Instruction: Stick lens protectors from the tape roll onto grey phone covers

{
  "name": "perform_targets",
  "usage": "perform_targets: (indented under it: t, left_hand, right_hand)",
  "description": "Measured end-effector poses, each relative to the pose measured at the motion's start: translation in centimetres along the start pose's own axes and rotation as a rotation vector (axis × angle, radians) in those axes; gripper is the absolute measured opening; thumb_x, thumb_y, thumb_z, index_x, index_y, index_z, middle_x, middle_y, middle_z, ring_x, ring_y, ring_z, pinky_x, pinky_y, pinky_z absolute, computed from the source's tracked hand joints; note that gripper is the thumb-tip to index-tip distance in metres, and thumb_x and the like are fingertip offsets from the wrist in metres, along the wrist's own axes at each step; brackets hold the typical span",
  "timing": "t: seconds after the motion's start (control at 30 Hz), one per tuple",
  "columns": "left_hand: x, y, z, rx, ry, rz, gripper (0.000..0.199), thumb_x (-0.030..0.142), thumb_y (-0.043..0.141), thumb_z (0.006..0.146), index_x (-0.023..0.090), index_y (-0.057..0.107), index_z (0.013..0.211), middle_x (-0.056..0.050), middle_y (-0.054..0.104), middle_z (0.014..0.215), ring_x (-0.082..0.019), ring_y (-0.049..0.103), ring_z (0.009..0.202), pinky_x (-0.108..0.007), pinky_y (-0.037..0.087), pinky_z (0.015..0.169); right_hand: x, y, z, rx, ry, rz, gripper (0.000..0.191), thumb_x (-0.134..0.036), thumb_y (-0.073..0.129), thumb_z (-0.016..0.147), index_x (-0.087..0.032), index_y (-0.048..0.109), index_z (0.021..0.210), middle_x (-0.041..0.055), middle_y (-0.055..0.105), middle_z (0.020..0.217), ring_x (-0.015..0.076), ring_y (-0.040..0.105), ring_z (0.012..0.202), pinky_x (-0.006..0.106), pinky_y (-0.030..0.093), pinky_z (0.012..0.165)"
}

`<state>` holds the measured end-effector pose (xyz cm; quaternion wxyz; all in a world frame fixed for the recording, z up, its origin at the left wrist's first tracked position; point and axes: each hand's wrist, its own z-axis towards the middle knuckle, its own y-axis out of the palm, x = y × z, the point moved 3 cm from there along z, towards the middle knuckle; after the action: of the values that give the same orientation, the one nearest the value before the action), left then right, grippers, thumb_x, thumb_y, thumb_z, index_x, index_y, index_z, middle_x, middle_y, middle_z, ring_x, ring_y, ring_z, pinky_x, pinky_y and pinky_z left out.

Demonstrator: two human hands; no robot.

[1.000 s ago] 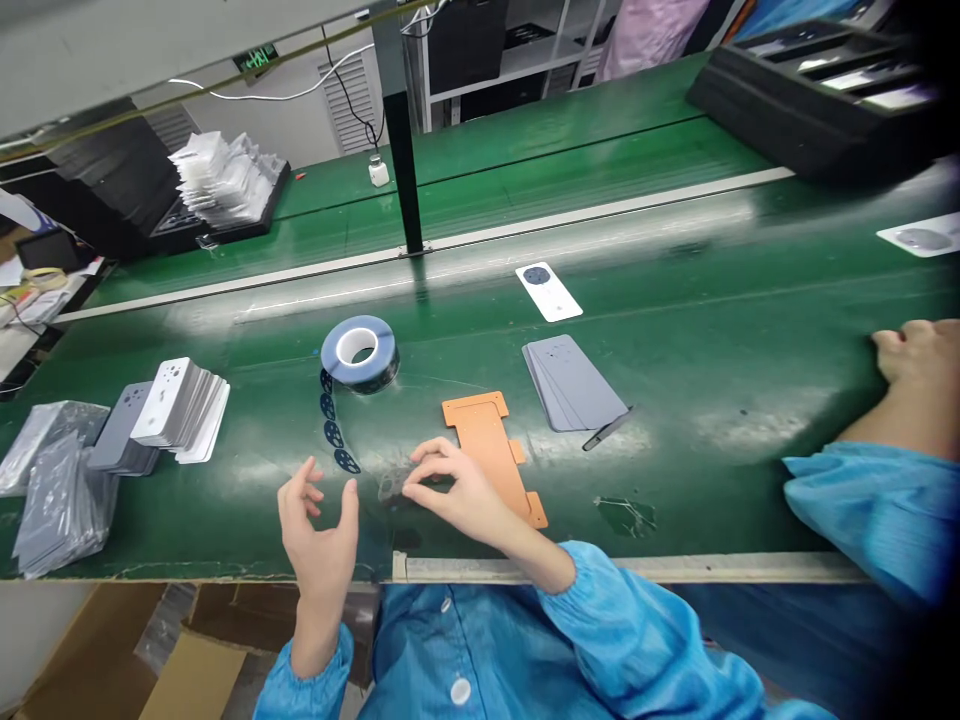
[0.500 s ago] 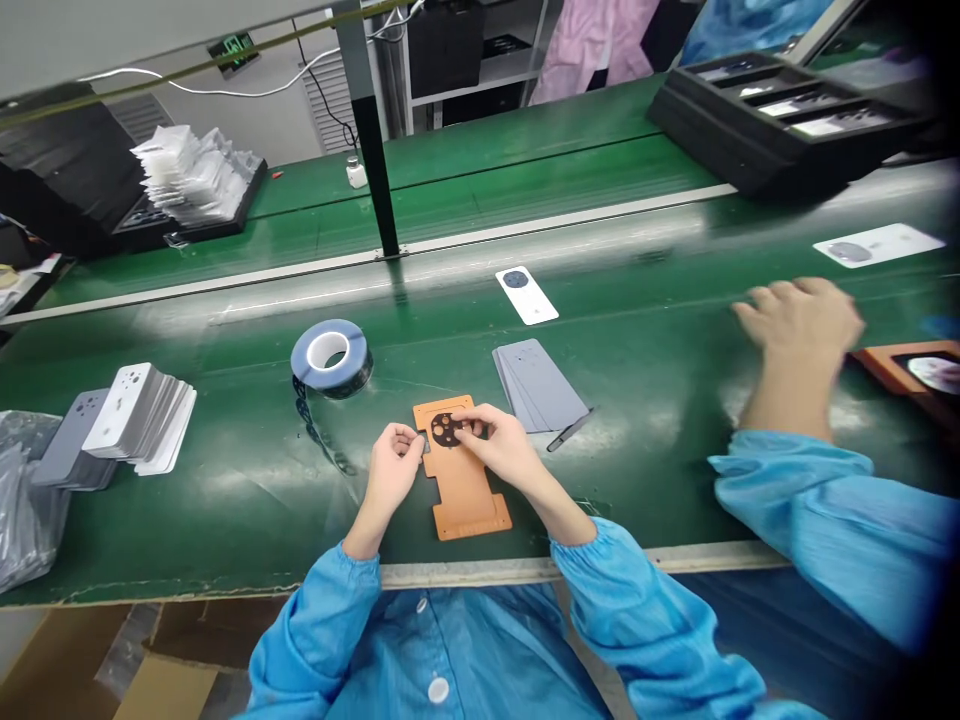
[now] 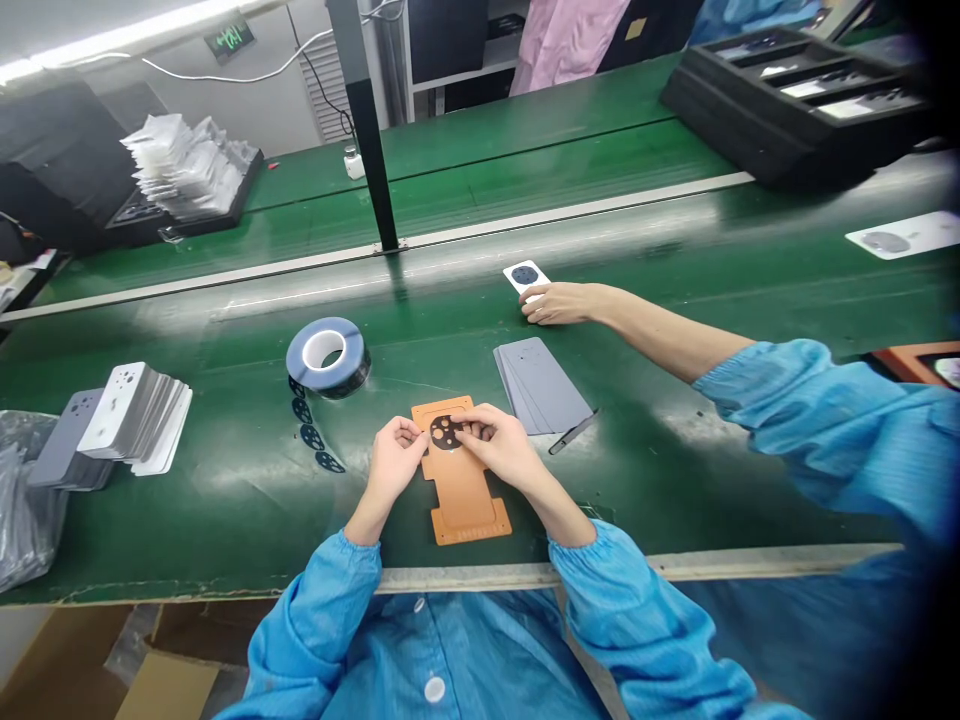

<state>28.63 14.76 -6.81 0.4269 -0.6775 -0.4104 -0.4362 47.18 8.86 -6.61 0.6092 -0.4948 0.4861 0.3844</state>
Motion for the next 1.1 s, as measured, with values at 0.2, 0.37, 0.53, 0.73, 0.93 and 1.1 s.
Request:
perform_targets:
  t: [0.2, 0.37, 0.53, 0.73, 0.93, 1.1]
  left_hand:
    - [0.4, 0.1, -0.1, 0.015, 0.015, 0.007, 0.025, 0.033, 0.079, 0.070, 0.018, 0.058, 0.071, 0.003, 0.058, 0.063, -0.009, 0.051, 0.051, -0.021, 0.042, 0.052]
    - [0.4, 0.2, -0.2, 0.036, 0.033, 0.038, 0.023, 0.033, 0.078, 0.072, 0.018, 0.060, 0.071, 0.002, 0.059, 0.064, -0.009, 0.051, 0.054, -0.021, 0.041, 0.053]
    - [0.3, 0.2, -0.2, 0.039, 0.051, 0.096, 0.023, 0.031, 0.077, 0.072, 0.018, 0.057, 0.070, 0.003, 0.057, 0.063, -0.009, 0.050, 0.054, -0.020, 0.040, 0.052]
    - [-0.2, 0.0, -0.1, -0.042, -0.025, -0.037, 0.031, 0.039, 0.078, 0.073, 0.020, 0.054, 0.073, 0.004, 0.056, 0.060, -0.009, 0.052, 0.049, -0.021, 0.043, 0.048]
    - [-0.6, 0.0, 0.1, -0.031, 0.007, 0.004, 0.029, 0.037, 0.077, 0.075, 0.019, 0.054, 0.073, 0.003, 0.057, 0.061, -0.009, 0.052, 0.050, -0.020, 0.040, 0.048]
    - [-0.4, 0.2, 0.0, -0.004, 0.015, 0.046, 0.026, 0.033, 0.076, 0.074, 0.019, 0.054, 0.072, 0.004, 0.055, 0.060, -0.009, 0.050, 0.051, -0.019, 0.038, 0.049]
  right_hand:
    - [0.0, 0.0, 0.0, 0.005, -0.002, -0.027, 0.020, -0.029, 0.067, 0.084, -0.020, 0.077, 0.099, 0.0044, 0.066, 0.089, 0.0137, 0.056, 0.066, 0.030, 0.049, 0.063]
    - [-0.1, -0.1, 0.0, 0.025, -0.027, -0.080, 0.019, -0.029, 0.066, 0.085, -0.021, 0.078, 0.098, 0.0044, 0.065, 0.089, 0.0139, 0.056, 0.067, 0.031, 0.050, 0.065]
    - [-0.4, -0.3, 0.0, 0.033, -0.052, -0.135, 0.019, -0.028, 0.067, 0.086, -0.021, 0.078, 0.100, 0.0044, 0.061, 0.091, 0.0138, 0.055, 0.067, 0.033, 0.052, 0.067]
    - [-0.4, -0.2, 0.0, 0.019, -0.070, -0.144, 0.020, -0.028, 0.066, 0.087, -0.021, 0.077, 0.102, 0.0043, 0.062, 0.092, 0.0134, 0.055, 0.067, 0.033, 0.053, 0.068]
    - [-0.3, -0.3, 0.0, 0.021, -0.067, -0.142, 0.020, -0.027, 0.066, 0.087, -0.021, 0.077, 0.103, 0.0043, 0.061, 0.092, 0.0137, 0.055, 0.067, 0.033, 0.053, 0.068]
    - [-0.4, -0.2, 0.0, 0.023, -0.070, -0.144, 0.020, -0.029, 0.066, 0.087, -0.021, 0.077, 0.102, 0.0038, 0.060, 0.090, 0.0138, 0.055, 0.067, 0.033, 0.053, 0.068]
